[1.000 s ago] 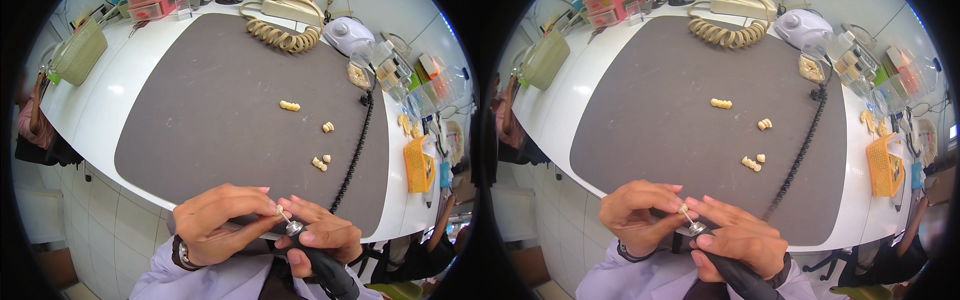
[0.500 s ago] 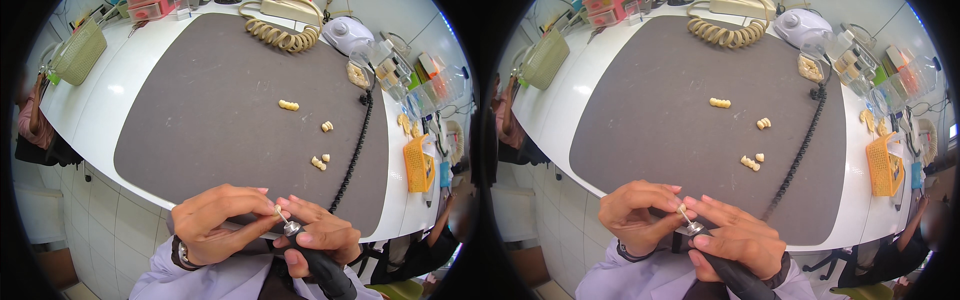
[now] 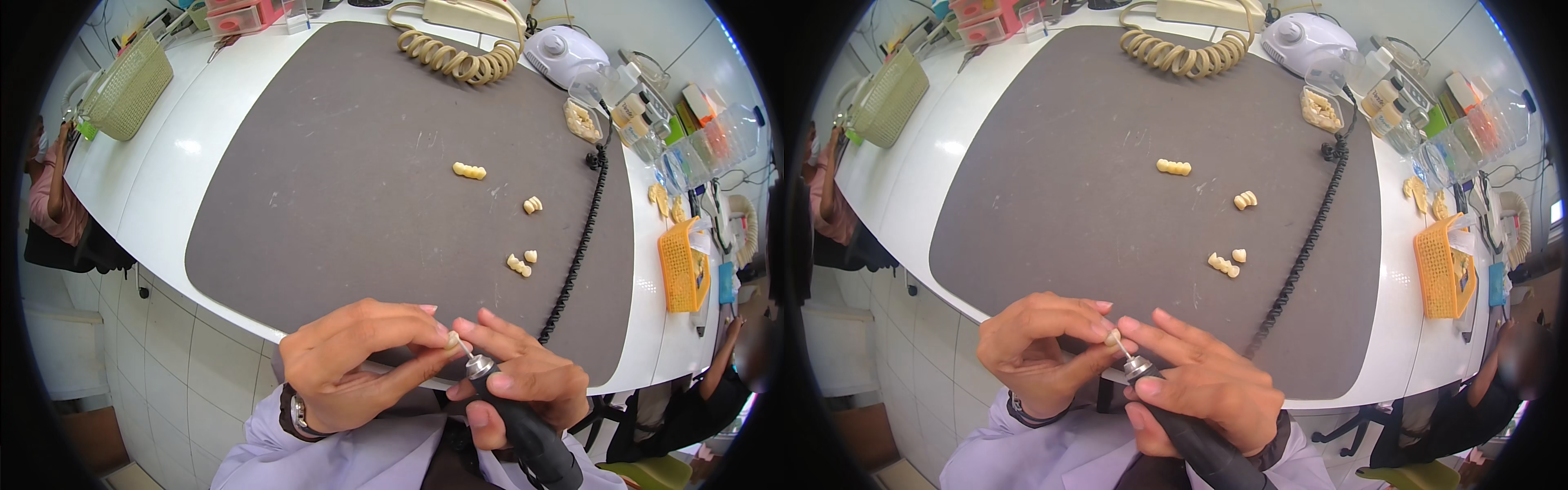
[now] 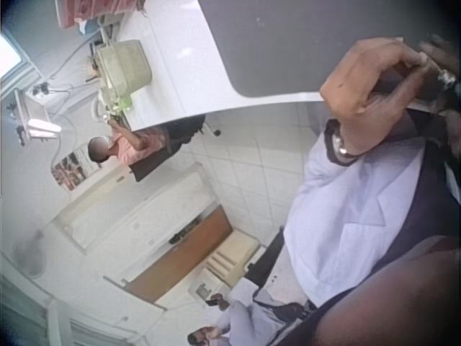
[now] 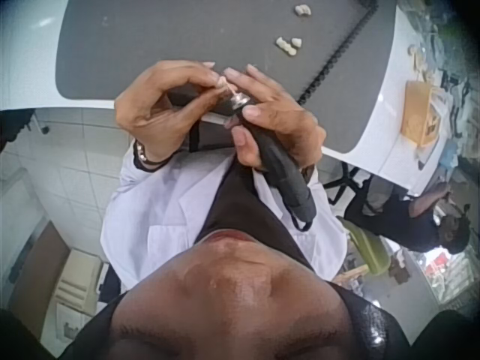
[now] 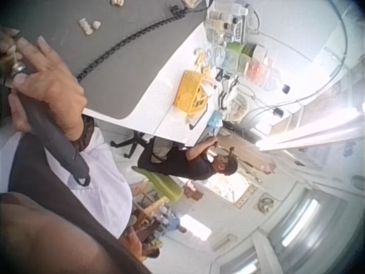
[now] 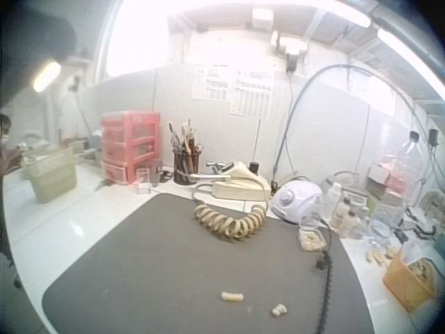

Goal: The person holds small dental crown components and applies a rotating polishing tool to the surfaces. The person turns the crowns over to polish different sides and moves them between the workstation mat and the tool tip.

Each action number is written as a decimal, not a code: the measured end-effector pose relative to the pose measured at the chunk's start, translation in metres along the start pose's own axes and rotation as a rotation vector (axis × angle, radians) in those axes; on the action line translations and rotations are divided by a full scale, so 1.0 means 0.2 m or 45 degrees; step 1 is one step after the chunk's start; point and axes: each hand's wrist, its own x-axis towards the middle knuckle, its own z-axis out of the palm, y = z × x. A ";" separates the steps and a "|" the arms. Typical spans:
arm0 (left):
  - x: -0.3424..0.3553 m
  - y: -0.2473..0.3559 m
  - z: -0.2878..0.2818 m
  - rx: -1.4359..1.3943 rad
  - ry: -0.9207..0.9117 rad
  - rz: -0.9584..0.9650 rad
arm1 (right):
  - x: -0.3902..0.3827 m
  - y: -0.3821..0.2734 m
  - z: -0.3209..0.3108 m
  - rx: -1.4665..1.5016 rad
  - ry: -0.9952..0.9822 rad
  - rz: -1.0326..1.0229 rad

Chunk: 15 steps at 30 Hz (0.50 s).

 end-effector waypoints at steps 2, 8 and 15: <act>0.00 0.00 0.00 0.006 0.006 -0.012 | 0.00 0.00 -0.01 -0.002 0.013 -0.017; 0.01 -0.01 0.01 0.021 -0.008 0.032 | -0.01 -0.01 -0.03 -0.018 -0.052 -0.055; 0.02 -0.01 -0.01 0.017 -0.060 0.015 | 0.02 0.01 -0.06 -0.270 -0.273 -0.140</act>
